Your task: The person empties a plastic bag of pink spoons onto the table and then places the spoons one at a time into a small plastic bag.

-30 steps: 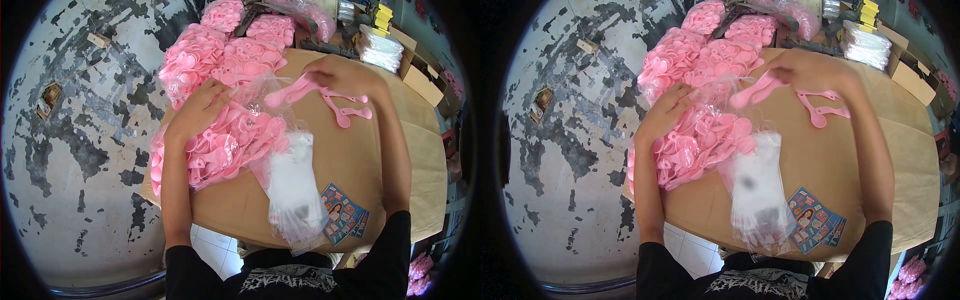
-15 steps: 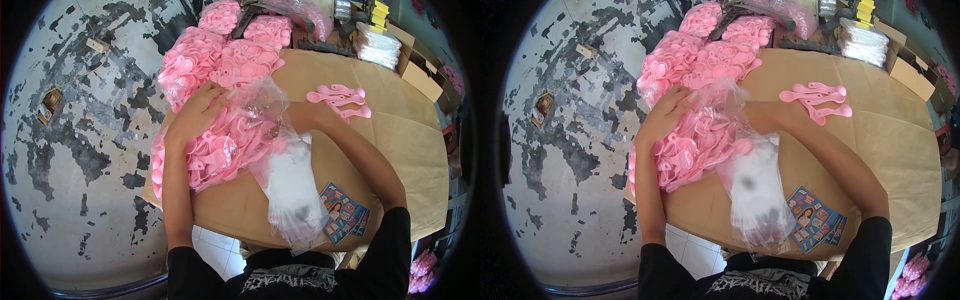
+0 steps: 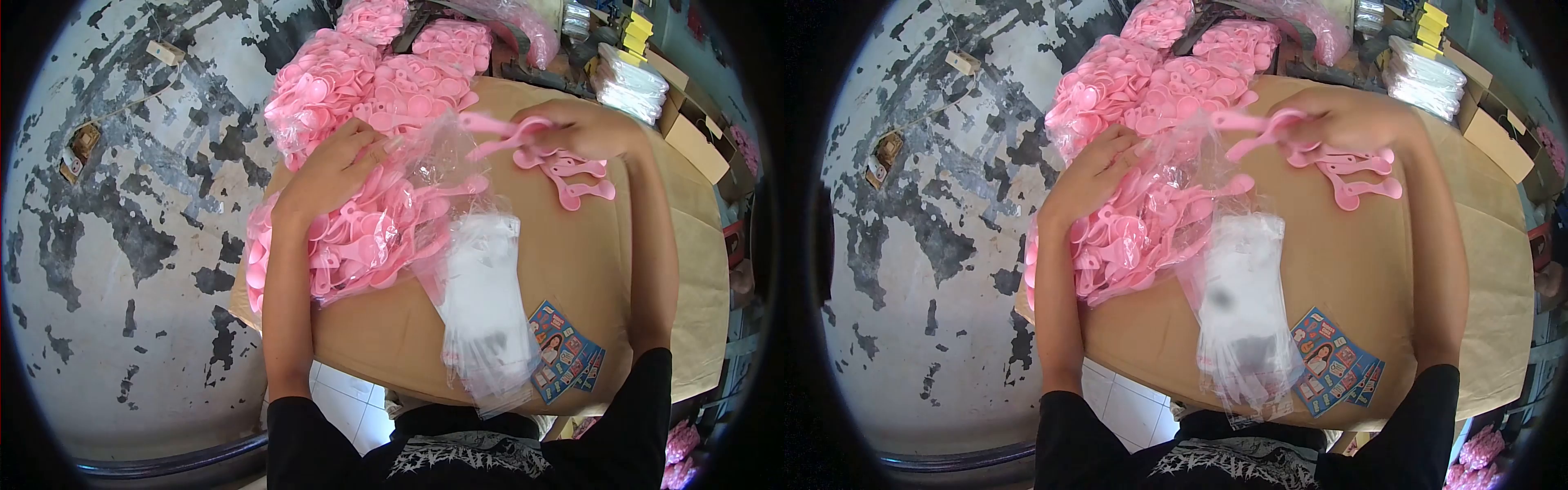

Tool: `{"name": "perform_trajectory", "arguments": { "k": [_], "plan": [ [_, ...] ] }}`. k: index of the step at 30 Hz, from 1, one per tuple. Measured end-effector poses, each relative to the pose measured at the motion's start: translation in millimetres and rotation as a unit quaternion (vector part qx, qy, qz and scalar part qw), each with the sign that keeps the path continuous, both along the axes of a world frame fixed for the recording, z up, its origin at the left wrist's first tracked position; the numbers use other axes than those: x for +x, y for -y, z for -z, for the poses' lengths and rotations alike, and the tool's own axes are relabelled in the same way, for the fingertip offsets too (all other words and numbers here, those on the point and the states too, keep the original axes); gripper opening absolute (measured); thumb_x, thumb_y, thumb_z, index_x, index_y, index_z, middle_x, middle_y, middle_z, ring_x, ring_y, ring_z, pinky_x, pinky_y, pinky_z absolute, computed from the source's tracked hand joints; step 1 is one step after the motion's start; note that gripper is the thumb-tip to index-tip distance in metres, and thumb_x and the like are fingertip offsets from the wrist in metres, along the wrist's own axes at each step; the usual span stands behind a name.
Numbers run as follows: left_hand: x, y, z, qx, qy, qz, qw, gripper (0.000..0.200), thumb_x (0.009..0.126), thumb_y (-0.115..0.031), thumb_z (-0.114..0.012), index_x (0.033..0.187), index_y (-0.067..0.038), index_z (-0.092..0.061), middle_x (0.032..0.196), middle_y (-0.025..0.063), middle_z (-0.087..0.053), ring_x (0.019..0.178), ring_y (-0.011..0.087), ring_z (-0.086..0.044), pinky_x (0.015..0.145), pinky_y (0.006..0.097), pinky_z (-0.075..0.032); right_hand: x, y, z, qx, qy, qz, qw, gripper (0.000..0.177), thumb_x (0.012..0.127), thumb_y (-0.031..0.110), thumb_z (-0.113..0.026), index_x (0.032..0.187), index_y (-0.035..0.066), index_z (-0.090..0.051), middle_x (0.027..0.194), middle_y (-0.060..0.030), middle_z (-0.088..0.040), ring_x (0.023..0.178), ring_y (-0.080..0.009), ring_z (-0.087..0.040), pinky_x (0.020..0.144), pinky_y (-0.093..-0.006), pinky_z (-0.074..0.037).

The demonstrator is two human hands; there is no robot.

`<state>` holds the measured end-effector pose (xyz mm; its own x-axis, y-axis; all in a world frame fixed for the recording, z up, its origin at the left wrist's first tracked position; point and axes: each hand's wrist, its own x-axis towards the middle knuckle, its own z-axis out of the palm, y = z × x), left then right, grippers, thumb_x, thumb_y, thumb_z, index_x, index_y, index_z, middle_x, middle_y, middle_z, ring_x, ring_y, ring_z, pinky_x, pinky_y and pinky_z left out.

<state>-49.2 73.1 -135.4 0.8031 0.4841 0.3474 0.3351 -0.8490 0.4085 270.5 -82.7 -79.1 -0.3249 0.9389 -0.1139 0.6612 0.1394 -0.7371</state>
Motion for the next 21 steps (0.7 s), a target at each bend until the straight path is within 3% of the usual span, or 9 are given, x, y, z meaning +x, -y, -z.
{"name": "perform_trajectory", "arguments": {
  "k": [3,4,5,7,9,11,15,17,21],
  "plan": [
    [0,1,0,-0.001,-0.004,0.001,1.0,0.034,0.1,-0.027,-0.051,0.114,0.002,-0.063,0.109,0.015,-0.056,0.1,0.0313,-0.058,0.091,0.0365,-0.046,33,4,-3,0.024,0.017,0.049,0.998,0.025,0.093,0.016,-0.062,0.114,0.002,-0.061,0.089,-0.0074,-0.063,0.085,-0.0189,-0.06,0.081,-0.0315,-0.048],
    [0,0,1,-0.002,-0.008,0.002,1.0,0.034,0.1,-0.026,-0.051,0.115,0.002,-0.063,0.109,0.0151,-0.056,0.1,0.0314,-0.058,0.091,0.0365,-0.046,34,9,6,0.174,0.162,0.092,0.967,0.026,0.092,0.015,-0.063,0.114,0.002,-0.061,0.089,-0.0081,-0.063,0.086,-0.0203,-0.06,0.081,-0.0326,-0.049],
    [0,-2,1,-0.001,-0.012,0.002,1.0,0.034,0.1,-0.026,-0.051,0.115,0.002,-0.063,0.109,0.0151,-0.056,0.1,0.0315,-0.058,0.091,0.0364,-0.046,32,13,21,0.316,0.299,0.131,0.891,0.027,0.09,0.014,-0.064,0.114,0.002,-0.061,0.089,-0.0087,-0.064,0.087,-0.0218,-0.061,0.082,-0.0338,-0.049],
    [1,-1,0,-0.006,0.0,0.0,1.0,0.034,0.101,-0.027,-0.051,0.11,0.004,-0.063,0.105,0.0138,-0.057,0.099,0.0284,-0.057,0.09,0.0346,-0.044,29,11,35,0.416,0.346,0.132,0.831,0.036,0.083,0.011,-0.067,0.118,0.003,-0.059,0.101,-0.0121,-0.065,0.095,-0.0287,-0.062,0.087,-0.0399,-0.049],
    [2,1,0,-0.004,-0.003,0.005,1.0,0.033,0.101,-0.026,-0.052,0.106,0.005,-0.063,0.102,0.013,-0.057,0.096,0.0268,-0.057,0.088,0.034,-0.044,-3,-1,39,0.108,0.147,0.03,0.983,0.047,0.083,0.012,-0.065,0.128,0.005,-0.055,0.121,-0.0131,-0.062,0.105,-0.0304,-0.061,0.093,-0.0411,-0.049],
    [2,1,-5,0.013,-0.02,0.011,1.0,0.03,0.1,-0.023,-0.054,0.103,0.005,-0.064,0.098,0.0127,-0.058,0.093,0.0267,-0.058,0.085,0.0346,-0.045,-61,-4,34,0.031,0.21,-0.026,0.977,0.046,0.085,0.02,-0.064,0.128,0.006,-0.058,0.128,-0.0149,-0.059,0.113,-0.0295,-0.06,0.095,-0.0396,-0.048],
    [7,6,-6,0.056,0.02,0.022,0.998,0.024,0.097,-0.017,-0.056,0.095,0.006,-0.064,0.092,0.014,-0.06,0.086,0.0295,-0.059,0.08,0.0373,-0.046,-82,-44,148,0.341,0.148,-0.028,0.928,0.048,0.087,0.021,-0.062,0.133,0.009,-0.055,0.133,-0.0173,-0.057,0.111,-0.0318,-0.062,0.094,-0.0423,-0.049],
    [9,10,-7,0.051,0.042,0.014,0.998,0.022,0.094,-0.015,-0.056,0.09,0.006,-0.064,0.09,0.0167,-0.06,0.085,0.0345,-0.06,0.079,0.0413,-0.047,-83,-52,158,0.384,0.13,-0.034,0.913,0.046,0.087,0.019,-0.061,0.132,0.01,-0.055,0.131,-0.0186,-0.057,0.109,-0.0337,-0.062,0.092,-0.0437,-0.05],
    [9,8,-8,0.033,0.055,0.018,0.998,0.022,0.094,-0.013,-0.056,0.088,0.006,-0.063,0.089,0.0168,-0.06,0.082,0.0343,-0.06,0.077,0.0407,-0.048,-74,-51,159,0.287,0.174,-0.05,0.941,0.04,0.089,0.016,-0.057,0.128,0.009,-0.055,0.123,-0.0214,-0.06,0.099,-0.0383,-0.064,0.085,-0.0463,-0.052]
  ]
}}
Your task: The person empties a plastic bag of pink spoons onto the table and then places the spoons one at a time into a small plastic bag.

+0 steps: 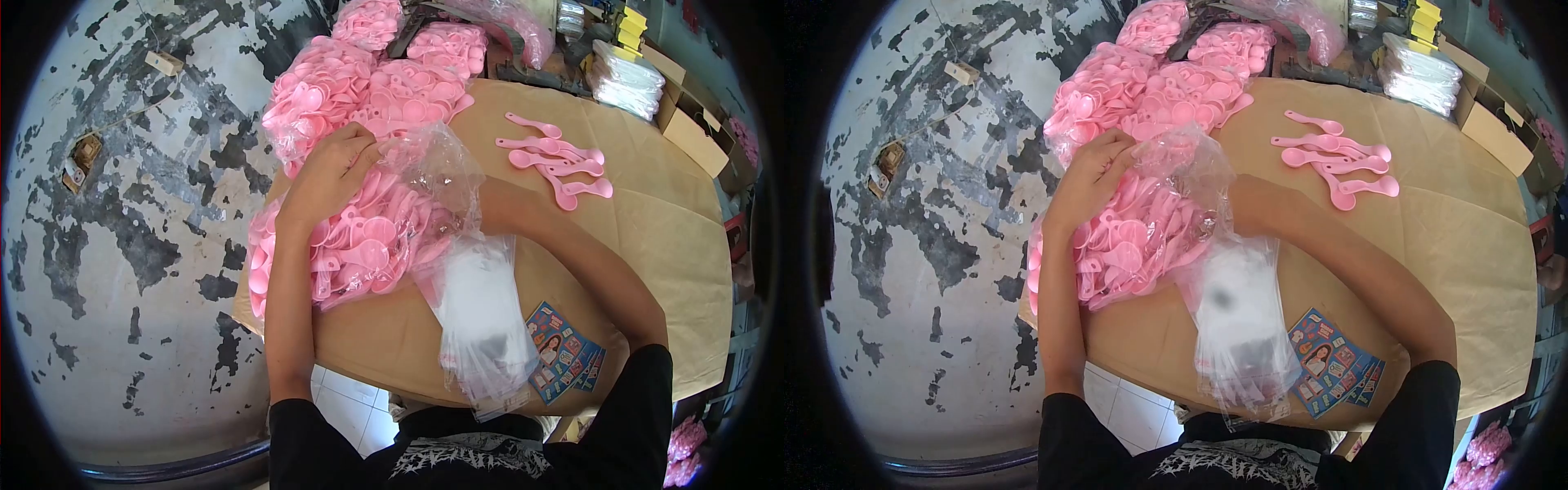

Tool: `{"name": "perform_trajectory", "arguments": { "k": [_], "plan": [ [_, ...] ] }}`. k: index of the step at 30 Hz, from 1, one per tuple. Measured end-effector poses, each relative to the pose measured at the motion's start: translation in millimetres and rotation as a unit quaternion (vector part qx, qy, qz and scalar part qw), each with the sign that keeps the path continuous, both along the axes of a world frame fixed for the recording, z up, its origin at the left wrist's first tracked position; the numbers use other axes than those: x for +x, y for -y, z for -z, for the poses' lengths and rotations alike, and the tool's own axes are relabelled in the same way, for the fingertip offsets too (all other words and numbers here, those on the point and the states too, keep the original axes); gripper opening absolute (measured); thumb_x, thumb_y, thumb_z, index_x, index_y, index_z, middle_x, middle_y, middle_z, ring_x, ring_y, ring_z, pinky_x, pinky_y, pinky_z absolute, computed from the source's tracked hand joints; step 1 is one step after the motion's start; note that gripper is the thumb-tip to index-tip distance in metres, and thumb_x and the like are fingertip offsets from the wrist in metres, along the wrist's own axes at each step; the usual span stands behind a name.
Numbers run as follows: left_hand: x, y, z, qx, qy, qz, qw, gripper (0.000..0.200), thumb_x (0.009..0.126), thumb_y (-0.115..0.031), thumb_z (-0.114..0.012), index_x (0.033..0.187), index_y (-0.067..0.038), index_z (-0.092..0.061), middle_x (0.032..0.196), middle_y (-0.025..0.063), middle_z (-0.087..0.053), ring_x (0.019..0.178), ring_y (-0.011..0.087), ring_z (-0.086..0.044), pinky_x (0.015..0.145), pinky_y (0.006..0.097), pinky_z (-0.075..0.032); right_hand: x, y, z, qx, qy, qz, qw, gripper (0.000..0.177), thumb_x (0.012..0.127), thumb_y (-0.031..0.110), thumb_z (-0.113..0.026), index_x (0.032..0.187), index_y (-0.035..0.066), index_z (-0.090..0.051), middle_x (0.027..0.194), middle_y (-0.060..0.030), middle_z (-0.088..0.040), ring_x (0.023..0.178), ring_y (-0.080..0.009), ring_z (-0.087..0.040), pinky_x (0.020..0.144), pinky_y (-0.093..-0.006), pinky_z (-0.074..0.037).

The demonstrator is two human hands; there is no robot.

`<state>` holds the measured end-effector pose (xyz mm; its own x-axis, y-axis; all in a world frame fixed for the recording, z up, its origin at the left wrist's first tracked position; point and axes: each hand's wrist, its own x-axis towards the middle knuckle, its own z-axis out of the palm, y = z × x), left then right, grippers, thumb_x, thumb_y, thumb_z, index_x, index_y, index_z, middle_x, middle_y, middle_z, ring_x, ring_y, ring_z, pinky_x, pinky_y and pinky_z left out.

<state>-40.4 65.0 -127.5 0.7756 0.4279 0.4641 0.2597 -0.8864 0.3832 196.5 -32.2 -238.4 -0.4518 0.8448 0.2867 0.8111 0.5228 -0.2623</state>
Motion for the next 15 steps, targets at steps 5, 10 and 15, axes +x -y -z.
{"name": "perform_trajectory", "arguments": {
  "k": [5,10,15],
  "plan": [
    [0,-4,2,0.0,-0.006,0.02,1.0,0.021,0.093,-0.013,-0.056,0.089,0.006,-0.062,0.087,0.0173,-0.06,0.082,0.0344,-0.059,0.076,0.0402,-0.047,-3,21,-64,-0.169,0.027,0.078,0.982,0.041,0.093,0.027,-0.061,0.129,0.01,-0.057,0.123,-0.0203,-0.06,0.109,-0.0379,-0.06,0.093,-0.0459,-0.048],
    [-1,-4,1,0.005,-0.022,0.014,1.0,0.019,0.094,-0.011,-0.056,0.094,0.006,-0.063,0.09,0.0149,-0.061,0.083,0.0303,-0.059,0.078,0.0366,-0.047,-1,30,-107,-0.179,0.109,0.088,0.974,0.029,0.09,0.016,-0.052,0.116,0.005,-0.062,0.102,-0.0208,-0.066,0.089,-0.0379,-0.065,0.076,-0.048,-0.05],
    [-3,-4,0,0.004,-0.043,0.006,0.999,0.018,0.095,-0.01,-0.055,0.096,0.007,-0.062,0.09,0.0146,-0.061,0.084,0.0286,-0.059,0.079,0.0349,-0.046,18,48,-144,-0.047,-0.011,0.11,0.993,0.028,0.095,0.015,-0.052,0.119,0.005,-0.062,0.092,-0.0197,-0.065,0.08,-0.0345,-0.064,0.075,-0.0423,-0.05]
  ]
}}
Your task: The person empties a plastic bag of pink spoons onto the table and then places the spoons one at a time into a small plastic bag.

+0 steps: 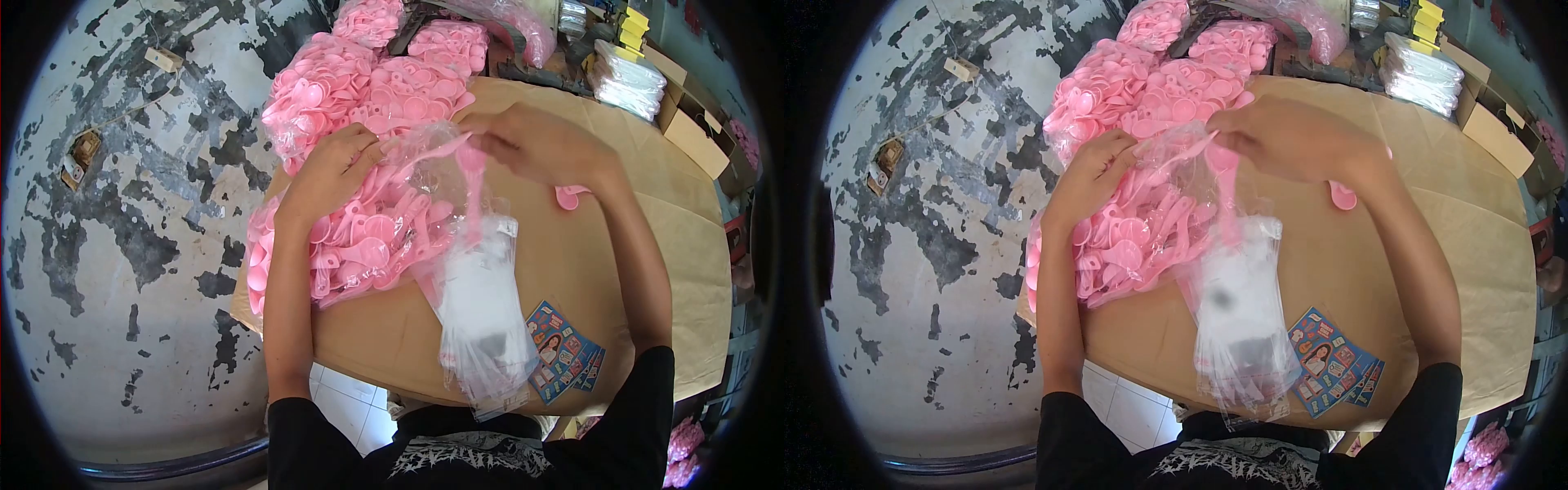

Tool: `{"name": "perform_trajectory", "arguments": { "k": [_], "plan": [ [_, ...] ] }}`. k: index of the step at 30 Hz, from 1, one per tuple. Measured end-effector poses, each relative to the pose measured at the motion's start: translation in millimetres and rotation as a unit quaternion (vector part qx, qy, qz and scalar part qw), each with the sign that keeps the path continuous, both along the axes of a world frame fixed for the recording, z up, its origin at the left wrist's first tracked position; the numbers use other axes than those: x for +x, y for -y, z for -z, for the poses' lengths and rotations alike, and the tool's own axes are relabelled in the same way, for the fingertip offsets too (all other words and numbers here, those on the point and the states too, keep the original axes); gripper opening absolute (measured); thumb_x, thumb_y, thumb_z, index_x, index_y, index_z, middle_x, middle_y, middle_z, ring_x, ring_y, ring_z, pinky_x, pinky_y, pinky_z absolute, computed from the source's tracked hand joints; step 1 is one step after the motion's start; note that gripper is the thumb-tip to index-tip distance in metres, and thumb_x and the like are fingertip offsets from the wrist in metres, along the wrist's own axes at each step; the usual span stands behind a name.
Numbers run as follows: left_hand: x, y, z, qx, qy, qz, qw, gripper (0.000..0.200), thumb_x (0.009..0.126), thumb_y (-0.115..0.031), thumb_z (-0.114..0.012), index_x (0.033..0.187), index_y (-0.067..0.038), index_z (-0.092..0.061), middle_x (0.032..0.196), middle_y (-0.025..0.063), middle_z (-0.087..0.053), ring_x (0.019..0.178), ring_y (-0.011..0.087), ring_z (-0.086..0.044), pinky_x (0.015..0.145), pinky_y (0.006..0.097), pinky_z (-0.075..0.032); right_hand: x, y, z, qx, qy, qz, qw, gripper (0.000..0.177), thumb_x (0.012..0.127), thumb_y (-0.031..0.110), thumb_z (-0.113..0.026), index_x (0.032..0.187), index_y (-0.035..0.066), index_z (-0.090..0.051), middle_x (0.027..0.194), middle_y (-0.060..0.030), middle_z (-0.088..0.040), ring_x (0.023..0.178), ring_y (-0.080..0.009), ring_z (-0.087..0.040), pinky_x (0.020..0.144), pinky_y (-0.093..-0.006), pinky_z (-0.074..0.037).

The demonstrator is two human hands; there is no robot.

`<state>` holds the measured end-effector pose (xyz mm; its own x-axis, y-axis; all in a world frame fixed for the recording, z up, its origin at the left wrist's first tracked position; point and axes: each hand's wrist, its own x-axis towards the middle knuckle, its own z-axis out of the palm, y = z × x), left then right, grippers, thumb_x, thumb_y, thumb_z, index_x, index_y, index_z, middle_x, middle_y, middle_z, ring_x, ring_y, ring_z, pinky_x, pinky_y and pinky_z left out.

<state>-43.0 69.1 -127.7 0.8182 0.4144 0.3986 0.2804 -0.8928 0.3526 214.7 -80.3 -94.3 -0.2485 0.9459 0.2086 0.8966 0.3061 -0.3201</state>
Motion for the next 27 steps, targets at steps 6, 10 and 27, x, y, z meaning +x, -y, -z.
{"name": "perform_trajectory", "arguments": {
  "k": [6,10,27],
  "plan": [
    [1,0,1,0.004,-0.003,-0.004,1.0,0.018,0.095,-0.01,-0.055,0.095,0.006,-0.062,0.088,0.0149,-0.06,0.081,0.0289,-0.058,0.077,0.0355,-0.046,29,12,-23,0.035,-0.011,0.0,0.999,0.029,0.099,0.014,-0.051,0.124,0.002,-0.059,0.09,-0.0173,-0.065,0.074,-0.0288,-0.059,0.073,-0.037,-0.047],
    [1,-2,2,0.002,-0.002,-0.001,1.0,0.022,0.095,-0.015,-0.056,0.093,0.006,-0.063,0.086,0.0173,-0.06,0.081,0.0336,-0.059,0.076,0.0399,-0.046,56,22,-34,0.004,-0.014,0.124,0.992,0.029,0.099,0.018,-0.053,0.123,0.002,-0.059,0.092,-0.0161,-0.065,0.077,-0.026,-0.058,0.073,-0.0351,-0.047],
    [5,5,0,-0.006,0.09,0.021,0.996,0.024,0.1,-0.015,-0.053,0.089,0.005,-0.059,0.077,0.012,-0.059,0.071,0.0243,-0.054,0.072,0.0324,-0.046,-18,-40,109,0.109,-0.063,-0.192,0.973,0.031,0.083,0.015,-0.067,0.113,0.01,-0.066,0.11,-0.015,-0.065,0.102,-0.0326,-0.063,0.085,-0.0435,-0.05]
  ]
}}
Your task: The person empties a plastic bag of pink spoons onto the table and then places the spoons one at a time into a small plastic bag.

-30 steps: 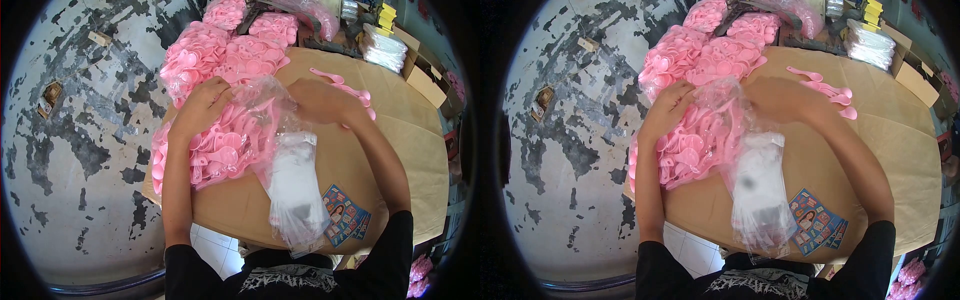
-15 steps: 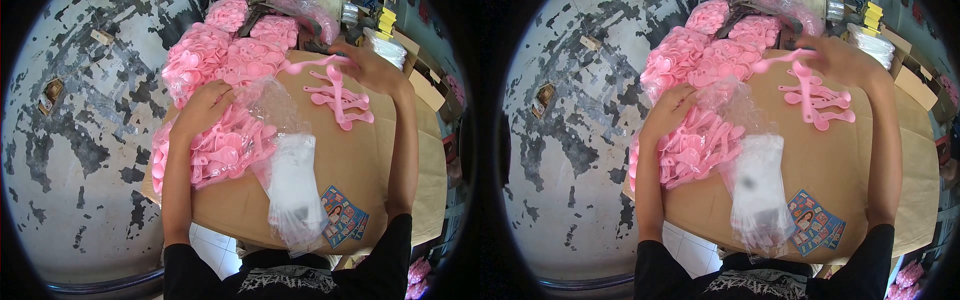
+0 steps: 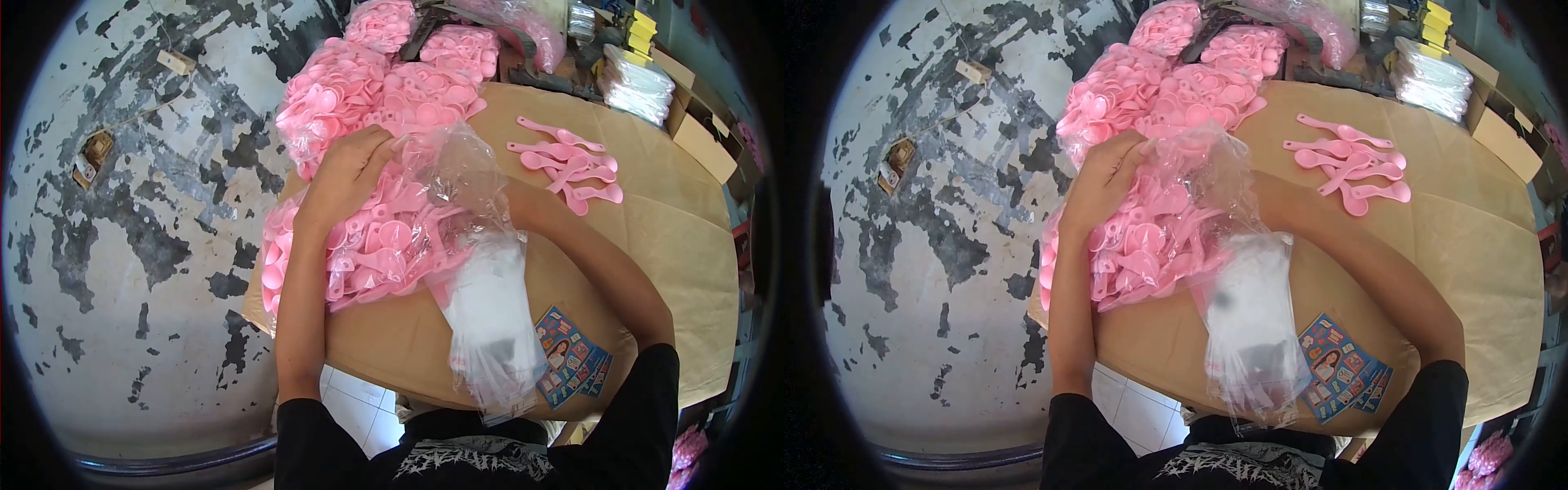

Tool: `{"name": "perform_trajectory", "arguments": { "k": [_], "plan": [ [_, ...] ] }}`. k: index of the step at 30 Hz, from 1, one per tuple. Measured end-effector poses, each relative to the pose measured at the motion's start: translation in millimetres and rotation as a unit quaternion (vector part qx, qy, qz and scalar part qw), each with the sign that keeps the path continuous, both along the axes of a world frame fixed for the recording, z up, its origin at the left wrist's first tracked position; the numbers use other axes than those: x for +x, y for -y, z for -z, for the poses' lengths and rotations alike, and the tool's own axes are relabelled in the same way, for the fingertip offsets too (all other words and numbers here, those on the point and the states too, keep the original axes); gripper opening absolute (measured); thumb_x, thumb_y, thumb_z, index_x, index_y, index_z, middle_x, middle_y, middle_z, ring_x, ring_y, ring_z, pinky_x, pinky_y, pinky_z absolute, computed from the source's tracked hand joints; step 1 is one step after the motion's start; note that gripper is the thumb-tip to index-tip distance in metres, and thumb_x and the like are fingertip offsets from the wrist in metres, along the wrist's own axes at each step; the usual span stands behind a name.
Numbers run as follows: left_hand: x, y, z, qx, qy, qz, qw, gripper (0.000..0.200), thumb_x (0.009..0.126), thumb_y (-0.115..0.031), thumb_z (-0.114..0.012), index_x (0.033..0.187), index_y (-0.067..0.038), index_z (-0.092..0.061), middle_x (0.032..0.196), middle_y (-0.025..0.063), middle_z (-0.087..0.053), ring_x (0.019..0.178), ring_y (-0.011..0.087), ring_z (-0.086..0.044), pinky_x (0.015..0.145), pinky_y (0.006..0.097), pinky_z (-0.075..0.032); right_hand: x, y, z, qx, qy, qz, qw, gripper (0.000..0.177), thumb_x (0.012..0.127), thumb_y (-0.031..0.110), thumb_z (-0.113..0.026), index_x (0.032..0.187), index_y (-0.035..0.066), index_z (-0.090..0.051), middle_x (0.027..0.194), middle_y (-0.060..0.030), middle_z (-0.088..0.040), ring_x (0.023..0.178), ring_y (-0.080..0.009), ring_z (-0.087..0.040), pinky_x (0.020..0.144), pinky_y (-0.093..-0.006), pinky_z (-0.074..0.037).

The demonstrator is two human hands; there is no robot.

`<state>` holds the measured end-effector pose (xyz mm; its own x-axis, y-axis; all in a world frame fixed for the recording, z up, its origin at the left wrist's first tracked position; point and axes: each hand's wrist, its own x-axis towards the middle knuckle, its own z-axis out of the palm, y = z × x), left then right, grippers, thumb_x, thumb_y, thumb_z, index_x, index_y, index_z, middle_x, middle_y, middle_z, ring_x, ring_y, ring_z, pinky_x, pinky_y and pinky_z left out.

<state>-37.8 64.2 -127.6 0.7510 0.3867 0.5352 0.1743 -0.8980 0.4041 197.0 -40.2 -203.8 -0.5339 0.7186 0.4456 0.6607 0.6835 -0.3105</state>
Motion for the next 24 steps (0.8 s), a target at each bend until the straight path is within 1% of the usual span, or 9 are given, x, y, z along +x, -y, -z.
{"name": "perform_trajectory", "arguments": {
  "k": [3,6,9,12,16,19,20,22,24],
  "plan": [
    [3,-2,1,0.008,-0.007,-0.002,1.0,0.025,0.101,-0.015,-0.053,0.088,0.005,-0.058,0.075,0.0136,-0.057,0.069,0.0254,-0.053,0.07,0.0338,-0.045,8,3,-5,0.013,-0.041,-0.022,0.999,0.031,0.082,0.014,-0.068,0.112,0.01,-0.066,0.109,-0.0152,-0.065,0.102,-0.0331,-0.062,0.085,-0.0439,-0.05],
    [3,0,1,0.013,-0.023,-0.01,1.0,0.026,0.101,-0.015,-0.052,0.087,0.006,-0.057,0.074,0.0154,-0.054,0.067,0.0267,-0.051,0.067,0.0354,-0.044,10,13,-37,-0.11,0.069,0.096,0.987,0.036,0.078,0.013,-0.071,0.113,0.009,-0.066,0.11,-0.0151,-0.065,0.104,-0.0346,-0.061,0.088,-0.0426,-0.051],
    [2,0,0,0.012,-0.022,-0.004,1.0,0.027,0.101,-0.015,-0.052,0.085,0.006,-0.055,0.072,0.0161,-0.051,0.065,0.0279,-0.048,0.066,0.0364,-0.043,26,8,-48,0.014,0.033,0.059,0.998,0.035,0.077,0.013,-0.07,0.111,0.008,-0.065,0.106,-0.0153,-0.064,0.1,-0.0348,-0.061,0.084,-0.0427,-0.05],
    [2,-2,2,0.013,-0.025,-0.006,1.0,0.027,0.101,-0.015,-0.053,0.084,0.006,-0.054,0.07,0.016,-0.05,0.064,0.0282,-0.046,0.065,0.0366,-0.042,24,25,-100,-0.097,0.078,0.105,0.987,0.013,0.087,0.011,-0.067,0.093,0.0,-0.065,0.089,-0.0088,-0.059,0.078,-0.0259,-0.059,0.074,-0.0371,-0.048],
    [2,-2,3,0.016,-0.021,-0.003,1.0,0.026,0.1,-0.015,-0.053,0.084,0.006,-0.055,0.07,0.016,-0.051,0.063,0.0278,-0.046,0.064,0.0365,-0.042,48,42,-126,-0.106,-0.001,0.115,0.988,0.017,0.086,0.012,-0.069,0.085,-0.003,-0.061,0.08,-0.0094,-0.054,0.069,-0.0239,-0.052,0.066,-0.0356,-0.042],
    [2,-1,4,0.009,-0.019,-0.003,1.0,0.026,0.1,-0.015,-0.054,0.085,0.006,-0.056,0.071,0.016,-0.052,0.064,0.0272,-0.046,0.064,0.0365,-0.042,80,47,-138,-0.128,0.102,0.241,0.957,0.019,0.088,0.016,-0.067,0.097,0.0,-0.066,0.088,-0.0118,-0.059,0.081,-0.0229,-0.059,0.072,-0.0344,-0.046],
    [2,-1,4,0.007,-0.017,-0.003,1.0,0.025,0.1,-0.015,-0.054,0.085,0.006,-0.056,0.071,0.0159,-0.052,0.064,0.0271,-0.046,0.064,0.0365,-0.042,84,49,-137,-0.122,0.086,0.252,0.956,0.019,0.086,0.016,-0.069,0.095,-0.001,-0.067,0.086,-0.0126,-0.061,0.081,-0.023,-0.062,0.073,-0.0343,-0.048],
    [3,0,5,0.014,-0.019,-0.008,1.0,0.026,0.1,-0.015,-0.054,0.086,0.006,-0.056,0.071,0.0158,-0.052,0.064,0.0268,-0.047,0.064,0.0362,-0.043,89,52,-106,0.041,0.061,0.246,0.966,0.018,0.085,0.015,-0.07,0.089,-0.001,-0.064,0.08,-0.0099,-0.059,0.08,-0.025,-0.061,0.078,-0.035,-0.047],
    [3,0,2,0.011,-0.023,-0.016,1.0,0.026,0.1,-0.016,-0.053,0.086,0.006,-0.057,0.071,0.0156,-0.053,0.064,0.0266,-0.047,0.064,0.0358,-0.043,80,53,-102,-0.063,0.032,0.246,0.967,0.018,0.082,0.014,-0.072,0.091,0.001,-0.065,0.087,-0.0088,-0.063,0.091,-0.026,-0.063,0.091,-0.0374,-0.047]
  ]
}}
